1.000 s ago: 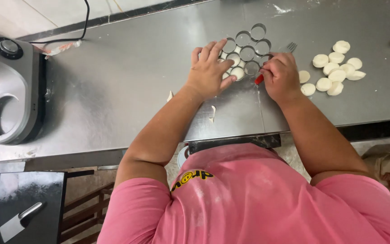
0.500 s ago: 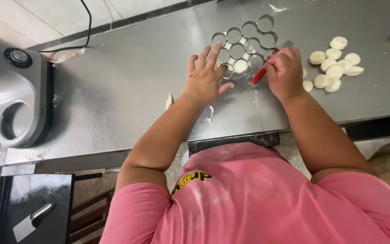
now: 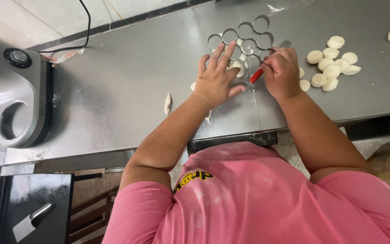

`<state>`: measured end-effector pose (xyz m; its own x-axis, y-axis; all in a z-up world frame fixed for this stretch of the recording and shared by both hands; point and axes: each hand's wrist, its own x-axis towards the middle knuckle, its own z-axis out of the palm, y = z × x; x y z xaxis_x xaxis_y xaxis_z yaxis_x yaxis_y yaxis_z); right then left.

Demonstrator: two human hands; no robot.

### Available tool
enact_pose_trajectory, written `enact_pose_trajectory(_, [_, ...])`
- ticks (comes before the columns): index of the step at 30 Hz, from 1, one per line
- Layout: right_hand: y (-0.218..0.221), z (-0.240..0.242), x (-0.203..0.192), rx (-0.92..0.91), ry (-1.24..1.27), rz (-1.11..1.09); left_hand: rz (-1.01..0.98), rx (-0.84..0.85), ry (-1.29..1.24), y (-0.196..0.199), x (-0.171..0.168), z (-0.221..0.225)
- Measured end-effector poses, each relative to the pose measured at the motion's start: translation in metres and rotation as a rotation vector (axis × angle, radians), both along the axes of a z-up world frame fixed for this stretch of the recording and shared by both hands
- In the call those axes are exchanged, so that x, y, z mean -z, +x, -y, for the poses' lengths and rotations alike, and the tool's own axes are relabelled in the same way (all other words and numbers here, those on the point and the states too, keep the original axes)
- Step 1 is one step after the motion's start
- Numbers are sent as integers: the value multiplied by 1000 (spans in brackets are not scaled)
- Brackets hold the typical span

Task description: Flattening dough with a sheeter, cutting it into small pieces, and rolling them into balls to place on a baking sheet

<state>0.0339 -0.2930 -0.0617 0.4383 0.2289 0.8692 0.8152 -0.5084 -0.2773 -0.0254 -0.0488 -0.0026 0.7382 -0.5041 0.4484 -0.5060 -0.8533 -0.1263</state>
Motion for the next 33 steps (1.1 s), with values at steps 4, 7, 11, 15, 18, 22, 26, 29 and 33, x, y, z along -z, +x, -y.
enact_pose_trajectory(4, [0,6,2,13,6,-47,140,8,-278,-3,-11,-5])
enact_pose_trajectory(7, [1,3,2,3,20,-43,229,-31,-303,-5,-9,-17])
enact_pose_trajectory(11, [1,0,4,-29,-10,0,252,-72,-124,-8,-1,-19])
enact_pose_trajectory(15, [-7,-2,-7,-57,-10,38,160,-191,-19,-10,-3,-6])
enact_pose_trajectory(18, [-9,-2,-8,-89,21,58,0,-252,46,-11,-7,2])
enact_pose_trajectory(22, [-11,0,-15,-102,4,52,41,-199,-23,-19,-25,5])
enact_pose_trajectory(26, [-15,0,-17,-182,32,69,363,-49,-47,-29,-33,-1])
enact_pose_trajectory(29, [-16,-1,-19,-188,38,80,459,-59,31,-38,-40,1])
enact_pose_trajectory(33, [-12,3,-13,-137,33,76,528,-59,-72,-33,-47,-1])
